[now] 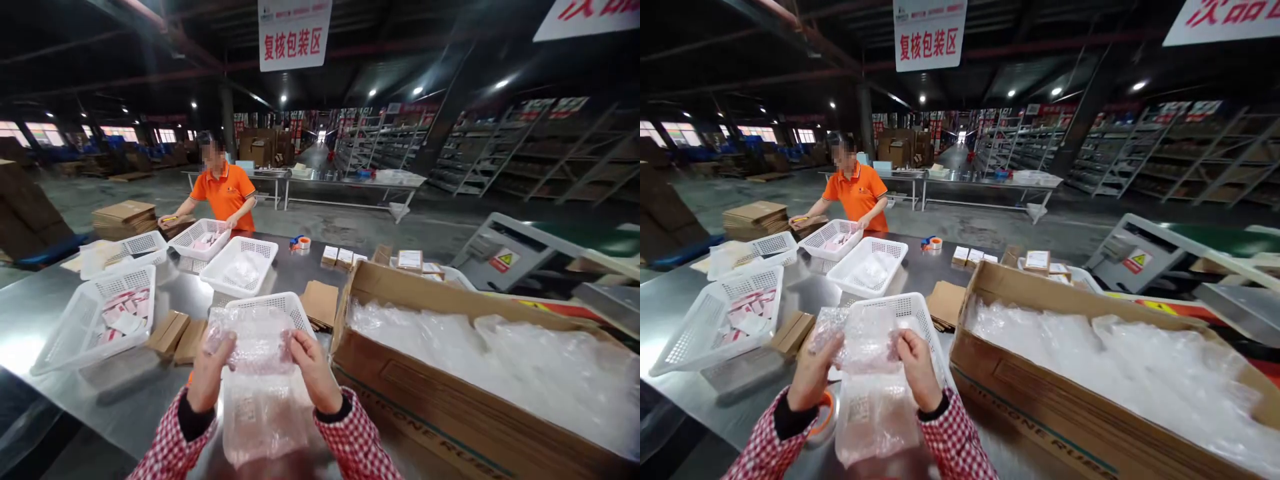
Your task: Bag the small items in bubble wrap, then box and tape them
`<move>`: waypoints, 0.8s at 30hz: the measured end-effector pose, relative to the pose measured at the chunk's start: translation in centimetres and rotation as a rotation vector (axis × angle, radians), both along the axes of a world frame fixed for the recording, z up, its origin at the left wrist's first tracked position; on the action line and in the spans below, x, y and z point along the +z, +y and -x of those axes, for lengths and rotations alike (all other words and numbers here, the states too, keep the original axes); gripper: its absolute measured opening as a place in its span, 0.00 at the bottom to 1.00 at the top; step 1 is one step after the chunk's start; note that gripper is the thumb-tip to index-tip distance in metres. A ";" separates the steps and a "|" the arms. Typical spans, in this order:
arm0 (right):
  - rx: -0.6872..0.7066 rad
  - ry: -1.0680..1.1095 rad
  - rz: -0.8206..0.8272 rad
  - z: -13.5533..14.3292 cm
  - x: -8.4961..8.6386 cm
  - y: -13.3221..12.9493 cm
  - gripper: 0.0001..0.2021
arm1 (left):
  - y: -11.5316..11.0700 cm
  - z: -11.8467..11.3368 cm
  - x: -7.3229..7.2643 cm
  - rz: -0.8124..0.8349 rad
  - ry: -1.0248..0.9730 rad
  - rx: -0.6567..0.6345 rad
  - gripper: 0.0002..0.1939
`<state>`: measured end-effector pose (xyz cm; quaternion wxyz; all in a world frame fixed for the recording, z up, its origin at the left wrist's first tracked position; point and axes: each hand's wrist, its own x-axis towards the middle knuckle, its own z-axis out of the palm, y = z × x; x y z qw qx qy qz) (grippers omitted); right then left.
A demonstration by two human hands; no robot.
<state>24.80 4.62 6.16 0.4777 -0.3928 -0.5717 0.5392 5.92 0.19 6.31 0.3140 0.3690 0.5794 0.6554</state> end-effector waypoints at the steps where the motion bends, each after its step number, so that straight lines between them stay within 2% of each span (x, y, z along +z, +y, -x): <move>1: 0.021 0.037 0.041 0.3 -0.1 -0.3 0.12 | -0.4 1.1 -0.5 0.025 -0.005 0.045 0.20; 4: 0.087 0.050 0.063 1.7 -0.8 -1.8 0.12 | -1.9 3.6 -1.0 0.021 0.039 0.297 0.24; 5: 0.116 0.032 0.051 2.3 -1.0 -2.5 0.11 | -2.6 3.9 -0.9 0.028 0.067 0.290 0.24; 6: 0.148 0.006 0.032 3.1 -1.2 -3.1 0.11 | -3.3 3.9 -0.7 0.050 0.093 0.197 0.23; 9: 0.311 -0.042 0.011 5.3 -1.9 -4.6 0.11 | -5.0 2.7 -0.3 0.141 0.090 -0.230 0.24; 10: 0.372 -0.026 0.034 5.9 -2.1 -4.8 0.12 | -5.5 2.4 -0.3 0.159 0.069 -0.299 0.25; 13: 0.483 0.052 0.157 6.8 -3.0 -4.4 0.15 | -6.4 3.1 -1.0 0.188 0.078 -0.298 0.20; 17: 0.511 0.029 0.261 7.2 -4.1 -1.8 0.18 | -7.0 6.2 -1.9 0.231 0.438 -0.244 0.18; 20: 0.690 -0.073 0.265 8.3 -4.2 1.8 0.17 | -6.8 7.5 -2.4 0.251 0.643 -0.299 0.23; 22: 0.745 -0.224 0.174 9.5 -4.2 5.4 0.13 | -6.5 7.7 -2.8 0.310 0.664 -0.394 0.22; 24: 0.641 -0.502 0.019 10.8 -4.5 9.5 0.12 | -6.4 8.0 -3.4 0.371 0.652 -0.416 0.18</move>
